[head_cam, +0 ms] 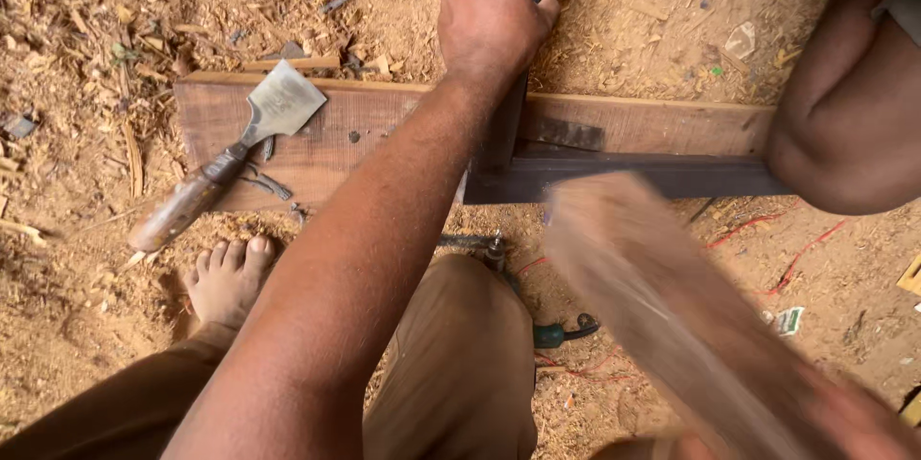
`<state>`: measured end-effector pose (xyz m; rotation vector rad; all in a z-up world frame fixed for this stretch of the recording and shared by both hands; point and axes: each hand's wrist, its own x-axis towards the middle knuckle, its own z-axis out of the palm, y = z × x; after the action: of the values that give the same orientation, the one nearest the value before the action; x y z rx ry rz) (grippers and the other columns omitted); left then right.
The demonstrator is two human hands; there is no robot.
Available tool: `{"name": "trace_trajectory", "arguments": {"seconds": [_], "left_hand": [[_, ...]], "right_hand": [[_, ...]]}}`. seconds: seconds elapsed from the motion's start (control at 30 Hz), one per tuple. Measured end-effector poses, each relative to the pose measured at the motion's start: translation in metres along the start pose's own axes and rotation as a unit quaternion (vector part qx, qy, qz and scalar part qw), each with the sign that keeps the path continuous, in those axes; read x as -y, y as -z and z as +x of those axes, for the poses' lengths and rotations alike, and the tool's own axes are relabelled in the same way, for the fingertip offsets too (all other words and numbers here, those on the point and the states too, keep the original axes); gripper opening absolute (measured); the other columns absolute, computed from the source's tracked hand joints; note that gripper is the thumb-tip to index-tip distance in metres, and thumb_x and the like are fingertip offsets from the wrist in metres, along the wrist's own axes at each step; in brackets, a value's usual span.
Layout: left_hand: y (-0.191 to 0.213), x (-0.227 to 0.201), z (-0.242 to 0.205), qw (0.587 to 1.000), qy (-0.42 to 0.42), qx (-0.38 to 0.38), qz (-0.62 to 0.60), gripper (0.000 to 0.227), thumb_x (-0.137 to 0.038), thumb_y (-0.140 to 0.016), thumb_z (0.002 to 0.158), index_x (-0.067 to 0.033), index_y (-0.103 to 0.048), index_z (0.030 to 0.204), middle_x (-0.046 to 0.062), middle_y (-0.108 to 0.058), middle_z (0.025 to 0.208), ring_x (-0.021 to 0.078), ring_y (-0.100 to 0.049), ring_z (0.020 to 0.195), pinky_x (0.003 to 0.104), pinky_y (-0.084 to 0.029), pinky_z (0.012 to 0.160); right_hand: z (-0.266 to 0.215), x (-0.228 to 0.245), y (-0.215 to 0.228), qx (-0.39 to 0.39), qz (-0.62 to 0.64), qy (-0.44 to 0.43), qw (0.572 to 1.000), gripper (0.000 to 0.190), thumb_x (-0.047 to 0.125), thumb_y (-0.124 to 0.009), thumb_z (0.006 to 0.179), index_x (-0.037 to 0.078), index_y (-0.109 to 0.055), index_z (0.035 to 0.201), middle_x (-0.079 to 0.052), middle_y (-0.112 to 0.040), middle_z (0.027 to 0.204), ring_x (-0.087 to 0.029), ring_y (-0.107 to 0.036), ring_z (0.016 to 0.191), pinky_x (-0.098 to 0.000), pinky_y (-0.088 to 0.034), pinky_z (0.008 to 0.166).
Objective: The person assembles a metal frame by drilling holes into the metal corners using a power drill and then fastening the pieces with screws and a hammer while other people assist by holding the frame in place on a wooden block.
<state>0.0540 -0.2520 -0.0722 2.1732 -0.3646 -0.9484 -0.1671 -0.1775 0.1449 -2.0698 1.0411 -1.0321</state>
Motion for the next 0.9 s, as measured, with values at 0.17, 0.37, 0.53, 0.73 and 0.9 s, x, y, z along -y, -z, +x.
{"name": "trace_trajectory", "arguments": {"seconds": [0.17,0.37,0.53,0.73,0.9], "left_hand": [[0.01,-0.005,-0.005,0.999,0.009,0.007,-0.053,0.097,-0.031,-0.091,0.075,-0.0093,-0.029,0.146,0.026,-0.057,0.128,0.0394,-0.068,0.107,0.046,-0.06,0.092],[0.018,-0.008,-0.007,0.999,-0.01,-0.003,-0.043,0.101,-0.029,-0.093,0.073,-0.0086,-0.026,0.146,0.026,-0.056,0.129,0.0397,-0.069,0.105,0.047,-0.059,0.095],[-0.001,0.001,0.001,0.999,0.004,-0.003,-0.037,0.095,-0.034,-0.092,0.074,-0.0095,-0.031,0.143,0.021,-0.058,0.13,0.035,-0.069,0.108,0.047,-0.059,0.094],[0.0,0.015,-0.002,0.997,-0.046,-0.047,-0.05,0.099,-0.032,-0.093,0.075,-0.0055,-0.028,0.145,0.026,-0.06,0.127,0.044,-0.067,0.108,0.05,-0.057,0.092],[0.007,0.008,-0.008,0.996,-0.045,-0.054,-0.062,0.105,-0.027,-0.093,0.069,-0.0056,-0.026,0.147,0.03,-0.058,0.124,0.0467,-0.066,0.105,0.049,-0.057,0.09]], "right_hand": [[0.011,-0.017,-0.006,-0.005,-0.006,0.032,0.999,0.07,0.022,-0.071,0.092,0.01,-0.028,0.145,-0.007,-0.057,0.115,-0.021,-0.065,0.102,-0.0386,-0.058,0.099],[0.014,-0.013,-0.01,-0.017,-0.012,0.05,0.999,0.072,0.023,-0.07,0.089,0.01,-0.028,0.147,-0.008,-0.058,0.117,-0.022,-0.067,0.103,-0.039,-0.059,0.098],[0.006,-0.014,-0.009,-0.01,-0.019,0.048,0.999,0.074,0.025,-0.068,0.087,0.011,-0.028,0.148,-0.009,-0.059,0.119,-0.023,-0.068,0.103,-0.0394,-0.059,0.097],[0.011,-0.017,-0.009,-0.015,-0.041,0.074,0.996,0.076,0.026,-0.066,0.084,0.011,-0.028,0.149,-0.01,-0.061,0.122,-0.025,-0.069,0.103,-0.0397,-0.06,0.096],[0.009,-0.009,-0.006,-0.02,-0.025,0.072,0.997,0.072,0.025,-0.068,0.088,0.012,-0.03,0.148,-0.008,-0.06,0.121,-0.023,-0.068,0.104,-0.0395,-0.06,0.096]]}}
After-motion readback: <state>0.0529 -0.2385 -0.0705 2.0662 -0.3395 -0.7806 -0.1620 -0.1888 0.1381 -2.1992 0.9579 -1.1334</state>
